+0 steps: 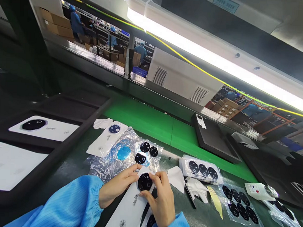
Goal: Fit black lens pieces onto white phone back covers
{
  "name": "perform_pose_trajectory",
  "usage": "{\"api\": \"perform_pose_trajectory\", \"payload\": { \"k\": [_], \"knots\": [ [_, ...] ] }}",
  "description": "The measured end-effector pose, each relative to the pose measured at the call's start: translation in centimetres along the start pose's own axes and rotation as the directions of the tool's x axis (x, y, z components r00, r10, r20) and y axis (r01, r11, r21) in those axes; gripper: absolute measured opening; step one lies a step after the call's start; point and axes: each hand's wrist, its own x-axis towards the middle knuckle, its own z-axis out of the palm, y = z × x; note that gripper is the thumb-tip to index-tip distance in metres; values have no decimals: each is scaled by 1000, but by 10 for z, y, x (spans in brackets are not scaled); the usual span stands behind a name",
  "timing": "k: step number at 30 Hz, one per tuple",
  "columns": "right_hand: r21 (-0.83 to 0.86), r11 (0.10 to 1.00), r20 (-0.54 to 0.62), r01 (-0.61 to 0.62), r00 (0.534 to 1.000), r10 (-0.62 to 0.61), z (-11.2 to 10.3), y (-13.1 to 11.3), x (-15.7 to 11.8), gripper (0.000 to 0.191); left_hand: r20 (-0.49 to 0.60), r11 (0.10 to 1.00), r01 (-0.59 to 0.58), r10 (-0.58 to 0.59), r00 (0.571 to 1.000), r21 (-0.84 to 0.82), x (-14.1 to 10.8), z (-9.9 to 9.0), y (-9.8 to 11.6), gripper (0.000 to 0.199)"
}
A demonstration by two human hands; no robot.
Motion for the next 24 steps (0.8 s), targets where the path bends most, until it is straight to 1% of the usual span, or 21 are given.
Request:
{"api": "perform_pose_trajectory", "payload": {
  "k": [3, 7, 10, 15, 19, 24],
  "knots": [
    [10, 1000, 0, 1, 1000, -1, -1, 1, 0, 50, -3, 1000, -9, 9, 1000, 6, 1, -1, -1, 48],
    [31, 1000, 1, -3, 1000, 3, -1, 1, 0, 43, -6, 1000, -7, 7, 1000, 11, 2, -1, -3, 48],
    [35, 999, -1, -5, 1000, 5, 1, 0, 0, 45, -12, 1000, -3, 3, 1000, 13, 1, -1, -2, 46],
    [54, 999, -8, -3, 1000, 4, 0, 2, 0, 38, -15, 1000, -11, 11, 1000, 4, 1, -1, -2, 44],
    [50, 999, -11, 5, 1000, -4, -1, 2, 1, 42, 12, 1000, -15, 15, 1000, 12, 2, -1, -1, 48],
    [35, 999, -22, 25, 999, -24, 1, 1, 1, 46, 24, 1000, -17, 18, 1000, -16, 1, 0, -1, 53]
  ]
}}
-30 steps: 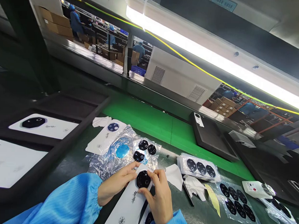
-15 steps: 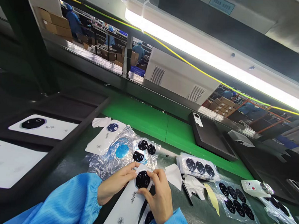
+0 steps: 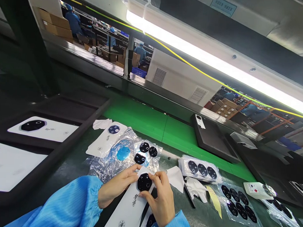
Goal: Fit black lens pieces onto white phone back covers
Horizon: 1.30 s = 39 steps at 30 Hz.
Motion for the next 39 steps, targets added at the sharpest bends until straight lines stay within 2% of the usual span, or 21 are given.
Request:
{"api": "perform_pose_trajectory", "payload": {
  "k": [8, 20, 25, 31, 39],
  "knots": [
    [36, 999, -28, 11, 1000, -10, 0, 6, -2, 40, 59, 996, -87, 87, 994, 2, 1, -1, -4, 48],
    [149, 988, -49, 37, 998, -30, 2, 11, 1, 39, 35, 997, -58, 56, 998, 43, -4, 2, 1, 56],
    [130, 991, -49, 42, 998, -36, 2, 9, 1, 38, 47, 996, -86, 87, 995, -8, -2, 2, 0, 57],
    [62, 995, -83, 74, 994, -69, 1, 7, 2, 32, 49, 997, -73, 73, 996, -4, -4, 4, 2, 63],
    [14, 996, -97, 93, 991, -91, 1, 6, 2, 36, 56, 996, -82, 81, 995, 16, -1, 1, 0, 63]
  ]
}}
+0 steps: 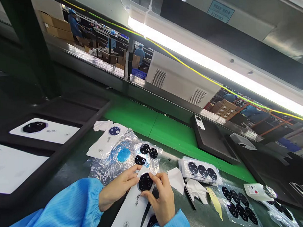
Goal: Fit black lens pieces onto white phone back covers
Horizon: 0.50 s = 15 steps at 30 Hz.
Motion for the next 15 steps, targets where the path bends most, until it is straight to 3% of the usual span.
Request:
{"api": "perform_pose_trajectory", "payload": {
  "k": [15],
  "knots": [
    [150, 988, -24, -46, 998, 50, 3, 2, -2, 31, 2, 998, -7, 7, 1000, -59, 0, -1, -1, 57]
  ]
}}
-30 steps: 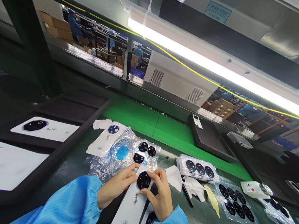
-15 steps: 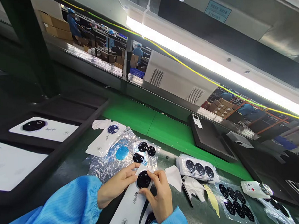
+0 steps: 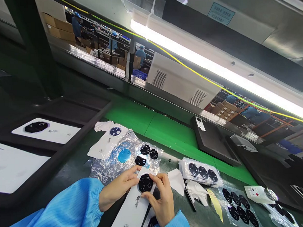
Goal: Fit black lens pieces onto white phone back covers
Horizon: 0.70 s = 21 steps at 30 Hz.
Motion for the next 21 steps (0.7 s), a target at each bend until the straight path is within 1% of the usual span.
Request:
{"api": "perform_pose_trajectory", "payload": {
  "k": [5, 8, 10, 13, 16, 21],
  "knots": [
    [11, 1000, -18, -21, 1000, 22, -1, -1, 1, 31, 28, 1000, 20, -20, 999, -17, 1, 0, 0, 54],
    [-24, 999, -48, -30, 998, 29, -1, -1, 0, 33, 40, 999, 9, -7, 999, -50, 1, 0, 0, 54],
    [-20, 999, -41, -43, 998, 42, -1, -1, -1, 33, 44, 997, 3, 0, 999, -73, 1, 0, 0, 55],
    [47, 997, -2, -60, 998, 60, 0, 1, -1, 32, 47, 995, 3, 2, 999, -97, 0, 0, -2, 56],
    [114, 991, 13, -63, 998, 62, 0, 2, -2, 32, 40, 996, -3, 7, 999, -91, 0, -1, -4, 55],
    [163, 983, 29, -86, 996, 83, 1, 2, -3, 34, 40, 996, -9, 13, 999, -87, 1, -2, -4, 50]
  ]
}}
